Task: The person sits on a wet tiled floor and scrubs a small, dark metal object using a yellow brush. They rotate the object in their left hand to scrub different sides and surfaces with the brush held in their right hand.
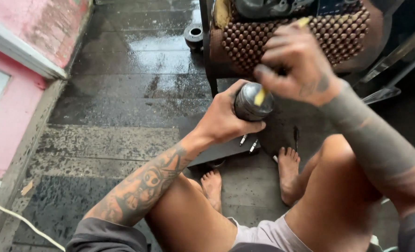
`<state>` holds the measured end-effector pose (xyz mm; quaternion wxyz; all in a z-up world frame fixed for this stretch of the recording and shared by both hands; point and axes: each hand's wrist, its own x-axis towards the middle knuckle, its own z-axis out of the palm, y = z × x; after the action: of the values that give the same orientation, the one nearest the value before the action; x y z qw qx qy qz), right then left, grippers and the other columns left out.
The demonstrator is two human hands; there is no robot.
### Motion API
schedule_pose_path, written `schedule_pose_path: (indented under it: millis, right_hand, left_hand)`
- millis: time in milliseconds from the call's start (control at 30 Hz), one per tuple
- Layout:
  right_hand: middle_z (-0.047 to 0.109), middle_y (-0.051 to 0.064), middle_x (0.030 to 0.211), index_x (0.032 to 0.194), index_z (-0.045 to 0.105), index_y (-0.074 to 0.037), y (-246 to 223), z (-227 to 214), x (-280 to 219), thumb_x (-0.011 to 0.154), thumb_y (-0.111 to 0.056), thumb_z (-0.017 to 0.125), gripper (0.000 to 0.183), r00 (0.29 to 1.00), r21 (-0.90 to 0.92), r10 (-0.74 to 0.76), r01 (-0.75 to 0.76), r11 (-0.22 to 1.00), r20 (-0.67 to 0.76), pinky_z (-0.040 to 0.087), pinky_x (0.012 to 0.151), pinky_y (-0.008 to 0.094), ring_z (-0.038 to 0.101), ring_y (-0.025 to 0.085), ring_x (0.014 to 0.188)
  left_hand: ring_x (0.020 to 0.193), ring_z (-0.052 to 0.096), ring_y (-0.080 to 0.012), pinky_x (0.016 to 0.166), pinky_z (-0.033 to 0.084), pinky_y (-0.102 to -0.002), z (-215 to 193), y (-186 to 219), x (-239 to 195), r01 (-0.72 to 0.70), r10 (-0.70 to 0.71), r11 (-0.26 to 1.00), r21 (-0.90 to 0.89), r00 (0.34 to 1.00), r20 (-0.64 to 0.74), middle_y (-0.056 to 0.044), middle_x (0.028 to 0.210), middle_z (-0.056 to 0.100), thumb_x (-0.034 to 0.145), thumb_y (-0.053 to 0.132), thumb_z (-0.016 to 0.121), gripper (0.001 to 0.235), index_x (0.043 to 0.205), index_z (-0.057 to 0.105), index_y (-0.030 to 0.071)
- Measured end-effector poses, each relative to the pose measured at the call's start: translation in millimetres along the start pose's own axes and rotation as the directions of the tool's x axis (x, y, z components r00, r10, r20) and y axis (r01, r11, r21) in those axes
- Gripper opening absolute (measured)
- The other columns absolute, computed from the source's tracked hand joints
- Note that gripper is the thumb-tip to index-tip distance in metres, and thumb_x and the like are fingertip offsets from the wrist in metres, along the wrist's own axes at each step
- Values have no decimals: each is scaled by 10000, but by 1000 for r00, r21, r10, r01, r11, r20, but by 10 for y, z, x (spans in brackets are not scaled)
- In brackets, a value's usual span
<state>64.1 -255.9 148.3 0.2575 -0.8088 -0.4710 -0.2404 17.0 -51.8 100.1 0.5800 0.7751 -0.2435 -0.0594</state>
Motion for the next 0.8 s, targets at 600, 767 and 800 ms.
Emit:
schedule_pose_path:
  millis: [600,767,800]
  right_hand:
    - [359,88,686,634,454,-63,148,118,-167,942,-156,582,347,983,-40,-111,106,994,-144,294,814,501,399,343,705]
    - [415,73,706,645,500,-60,335,280,-203,989,-164,648,388,988,-154,-89,69,986,-128,318,860,467,419,304,737]
    - [415,68,700,638,507,-72,334,331,-207,962,-155,671,372,991,-159,-71,53,986,-110,312,852,464,430,299,738]
  left_hand:
    - [823,522,-82,741,463,-223,87,-101,58,26,-23,998,50,997,-70,52,889,606,610,193,877,548,1085,605,162]
    - [798,545,-74,748,477,-218,-38,-284,69,78,-77,997,25,997,-32,42,876,629,629,179,892,532,1080,613,144]
    - [814,543,-70,749,483,-218,-71,-369,70,63,-61,997,39,997,-38,41,889,627,621,172,909,555,1087,610,141]
